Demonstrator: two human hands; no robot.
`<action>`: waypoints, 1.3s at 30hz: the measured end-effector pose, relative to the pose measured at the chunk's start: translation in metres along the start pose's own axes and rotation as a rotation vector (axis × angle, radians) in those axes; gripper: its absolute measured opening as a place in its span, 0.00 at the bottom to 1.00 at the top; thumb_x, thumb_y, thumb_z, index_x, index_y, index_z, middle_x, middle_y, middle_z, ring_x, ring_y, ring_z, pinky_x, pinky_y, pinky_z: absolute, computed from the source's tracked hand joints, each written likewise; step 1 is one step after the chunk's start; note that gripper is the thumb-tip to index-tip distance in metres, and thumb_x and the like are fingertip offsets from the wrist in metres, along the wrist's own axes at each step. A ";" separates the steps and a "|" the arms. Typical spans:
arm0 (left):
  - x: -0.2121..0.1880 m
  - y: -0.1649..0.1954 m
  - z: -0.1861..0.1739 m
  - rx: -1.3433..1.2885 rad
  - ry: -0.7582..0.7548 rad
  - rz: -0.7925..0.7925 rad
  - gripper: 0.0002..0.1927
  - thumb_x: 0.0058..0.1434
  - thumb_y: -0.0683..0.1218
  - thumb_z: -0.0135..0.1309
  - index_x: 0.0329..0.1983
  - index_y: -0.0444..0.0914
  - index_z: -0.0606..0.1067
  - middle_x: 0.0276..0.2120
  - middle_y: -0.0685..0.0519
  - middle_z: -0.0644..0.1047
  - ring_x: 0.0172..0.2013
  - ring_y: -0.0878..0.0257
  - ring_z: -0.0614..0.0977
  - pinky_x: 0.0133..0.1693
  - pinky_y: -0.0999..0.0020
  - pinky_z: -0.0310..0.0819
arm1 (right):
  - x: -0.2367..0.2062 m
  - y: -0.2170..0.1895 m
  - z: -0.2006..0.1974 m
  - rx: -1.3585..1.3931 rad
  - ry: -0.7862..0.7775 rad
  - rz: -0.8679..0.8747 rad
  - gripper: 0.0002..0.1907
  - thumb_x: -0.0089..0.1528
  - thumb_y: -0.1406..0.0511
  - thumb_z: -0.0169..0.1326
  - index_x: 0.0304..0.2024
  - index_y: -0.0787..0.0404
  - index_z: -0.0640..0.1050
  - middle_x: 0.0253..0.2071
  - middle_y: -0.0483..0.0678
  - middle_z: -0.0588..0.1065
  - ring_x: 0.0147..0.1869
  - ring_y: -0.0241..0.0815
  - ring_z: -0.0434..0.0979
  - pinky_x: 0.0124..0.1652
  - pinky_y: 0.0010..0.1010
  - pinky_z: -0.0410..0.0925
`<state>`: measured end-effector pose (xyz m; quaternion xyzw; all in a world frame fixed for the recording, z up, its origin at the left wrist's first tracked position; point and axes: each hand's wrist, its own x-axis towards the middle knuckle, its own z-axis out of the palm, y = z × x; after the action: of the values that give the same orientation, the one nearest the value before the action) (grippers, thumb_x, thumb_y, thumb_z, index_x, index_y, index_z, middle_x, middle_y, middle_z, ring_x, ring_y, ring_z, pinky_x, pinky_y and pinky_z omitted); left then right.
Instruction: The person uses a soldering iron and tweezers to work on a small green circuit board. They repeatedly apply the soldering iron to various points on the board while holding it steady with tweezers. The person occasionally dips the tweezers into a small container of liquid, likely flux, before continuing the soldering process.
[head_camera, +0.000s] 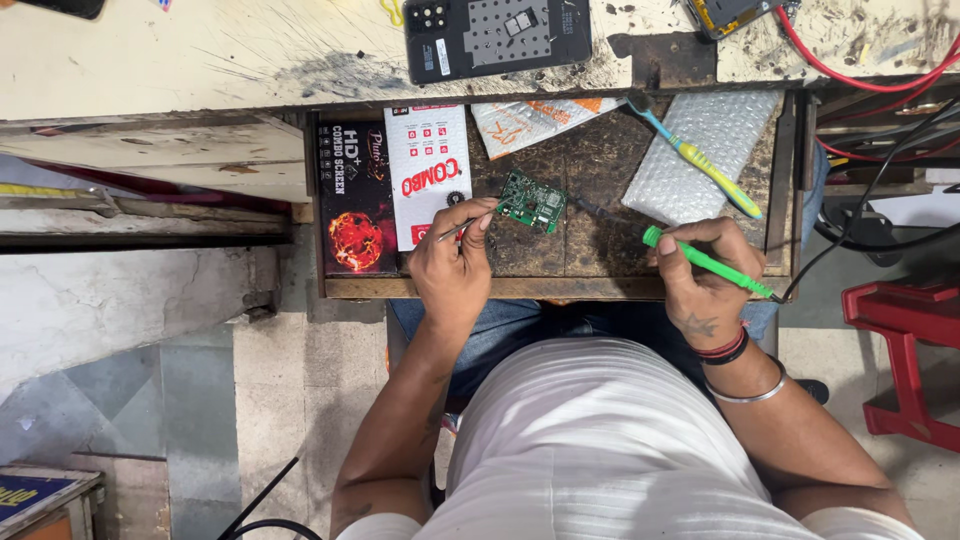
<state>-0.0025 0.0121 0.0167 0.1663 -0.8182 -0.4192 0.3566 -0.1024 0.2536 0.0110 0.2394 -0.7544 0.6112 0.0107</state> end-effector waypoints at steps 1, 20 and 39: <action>0.000 0.000 -0.001 0.001 0.000 0.002 0.03 0.70 0.39 0.57 0.45 0.36 0.76 0.42 0.52 0.84 0.44 0.58 0.88 0.45 0.68 0.82 | 0.000 -0.001 0.000 0.004 0.000 -0.002 0.10 0.72 0.68 0.58 0.39 0.68 0.73 0.34 0.51 0.79 0.34 0.35 0.81 0.37 0.22 0.73; -0.004 -0.006 -0.001 -0.079 -0.044 -0.009 0.03 0.70 0.37 0.57 0.45 0.34 0.76 0.42 0.51 0.84 0.43 0.60 0.88 0.46 0.69 0.83 | 0.003 -0.005 0.002 0.073 -0.056 -0.003 0.07 0.74 0.70 0.56 0.46 0.71 0.76 0.36 0.54 0.80 0.38 0.37 0.82 0.41 0.24 0.75; -0.008 -0.007 0.000 0.100 -0.107 0.012 0.04 0.72 0.44 0.54 0.47 0.40 0.76 0.43 0.53 0.83 0.42 0.56 0.87 0.43 0.64 0.81 | 0.019 -0.023 0.001 -0.137 -0.118 -0.169 0.07 0.63 0.73 0.65 0.44 0.68 0.83 0.43 0.56 0.81 0.45 0.45 0.83 0.48 0.29 0.74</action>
<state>0.0031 0.0125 0.0075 0.1563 -0.8571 -0.3837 0.3062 -0.1107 0.2426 0.0373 0.3361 -0.7708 0.5402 0.0341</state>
